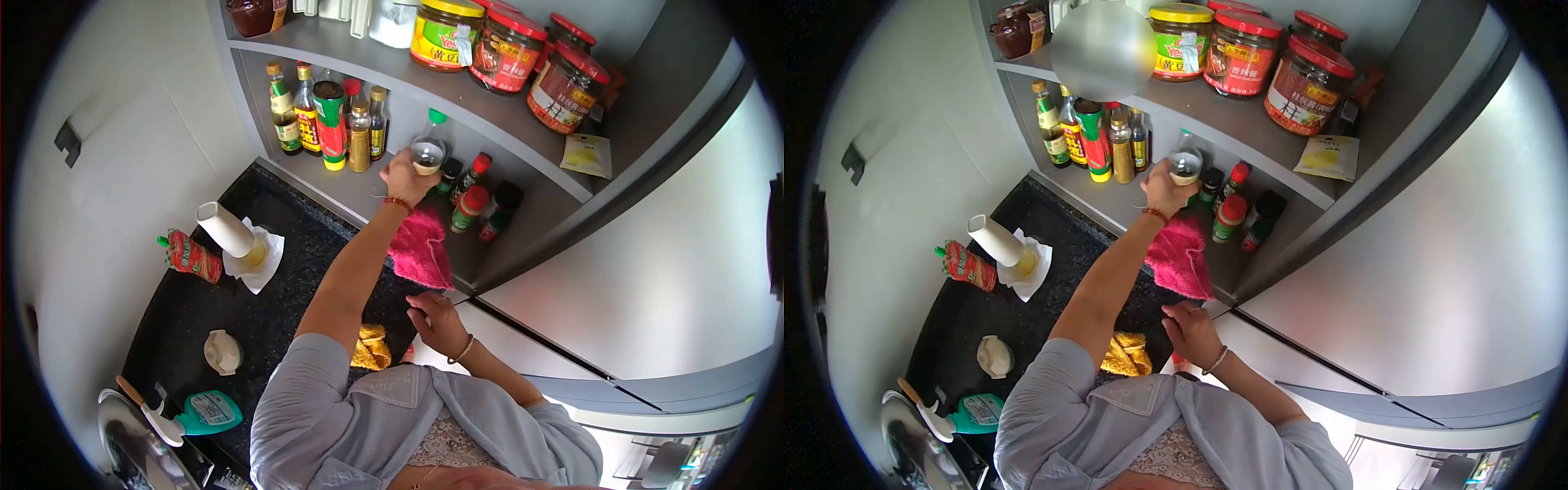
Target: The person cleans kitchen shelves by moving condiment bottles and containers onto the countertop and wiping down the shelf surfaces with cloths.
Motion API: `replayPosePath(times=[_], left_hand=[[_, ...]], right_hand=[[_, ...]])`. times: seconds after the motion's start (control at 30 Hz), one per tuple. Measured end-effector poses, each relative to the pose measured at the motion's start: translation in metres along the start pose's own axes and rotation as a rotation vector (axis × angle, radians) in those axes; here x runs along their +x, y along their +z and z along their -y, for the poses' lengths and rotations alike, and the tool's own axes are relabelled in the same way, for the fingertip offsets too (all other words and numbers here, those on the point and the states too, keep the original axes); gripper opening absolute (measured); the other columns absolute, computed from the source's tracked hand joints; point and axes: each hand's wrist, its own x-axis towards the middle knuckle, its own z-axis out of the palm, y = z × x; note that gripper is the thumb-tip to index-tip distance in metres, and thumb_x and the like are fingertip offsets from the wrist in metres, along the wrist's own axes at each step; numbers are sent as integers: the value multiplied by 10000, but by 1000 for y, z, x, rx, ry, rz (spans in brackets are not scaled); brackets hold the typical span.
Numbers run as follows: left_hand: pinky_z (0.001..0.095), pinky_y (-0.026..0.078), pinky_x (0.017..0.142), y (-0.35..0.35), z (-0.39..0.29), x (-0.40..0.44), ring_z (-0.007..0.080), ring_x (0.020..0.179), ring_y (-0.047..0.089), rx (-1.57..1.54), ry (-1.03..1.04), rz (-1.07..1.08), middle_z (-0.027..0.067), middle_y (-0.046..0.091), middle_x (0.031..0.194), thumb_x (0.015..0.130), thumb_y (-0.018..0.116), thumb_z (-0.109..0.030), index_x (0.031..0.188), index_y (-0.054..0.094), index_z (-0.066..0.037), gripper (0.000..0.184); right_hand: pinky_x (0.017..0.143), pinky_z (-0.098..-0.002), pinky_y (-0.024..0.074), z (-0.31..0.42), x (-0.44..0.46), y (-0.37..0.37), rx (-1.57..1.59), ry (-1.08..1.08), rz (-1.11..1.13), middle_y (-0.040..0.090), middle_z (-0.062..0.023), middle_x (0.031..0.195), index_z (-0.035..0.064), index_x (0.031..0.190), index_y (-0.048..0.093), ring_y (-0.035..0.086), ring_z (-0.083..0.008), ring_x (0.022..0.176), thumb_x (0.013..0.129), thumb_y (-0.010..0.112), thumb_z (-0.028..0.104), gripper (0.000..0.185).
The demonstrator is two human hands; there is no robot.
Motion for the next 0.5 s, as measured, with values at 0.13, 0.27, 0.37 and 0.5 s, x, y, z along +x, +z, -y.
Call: replayPosePath(times=[0.13, 0.27, 0.37, 0.5], left_hand=[[395, 476, 876, -63, 12, -53, 206, 921, 643, -299, 92, -207, 95, 674, 1012, 587, 878, -251, 1116, 602, -25, 638], [310, 510, 844, -143, 49, -123, 146, 935, 629, -542, 2, -225, 103, 657, 1024, 634, 858, -130, 1058, 605, 25, 518], [341, 506, 778, -190, 93, -166, 225, 862, 641, -57, 39, -284, 103, 646, 940, 605, 864, -156, 1053, 606, -1, 539], [338, 501, 792, -218, 98, -200, 220, 871, 639, -40, -117, -349, 107, 649, 945, 623, 861, -195, 1071, 586, -3, 559]], right_hand=[[765, -401, 484, -14, 25, 0, -115, -54, -131, 613, -156, 980, 38, 1105, 609, 595, -349, 904, 797, 636, 20, 310], [831, -439, 471, -25, 66, 1, -289, -73, -214, 572, -147, 1143, 69, 1184, 580, 551, -361, 1046, 786, 651, 70, 405], [845, -472, 460, -25, 97, 19, -597, 53, -234, 552, -132, 1169, 88, 1208, 557, 522, -357, 1093, 775, 668, 129, 450], [850, -470, 437, -51, 131, 52, -690, 216, 78, 560, -120, 1099, 81, 1102, 582, 523, -326, 1079, 811, 609, 187, 311]])
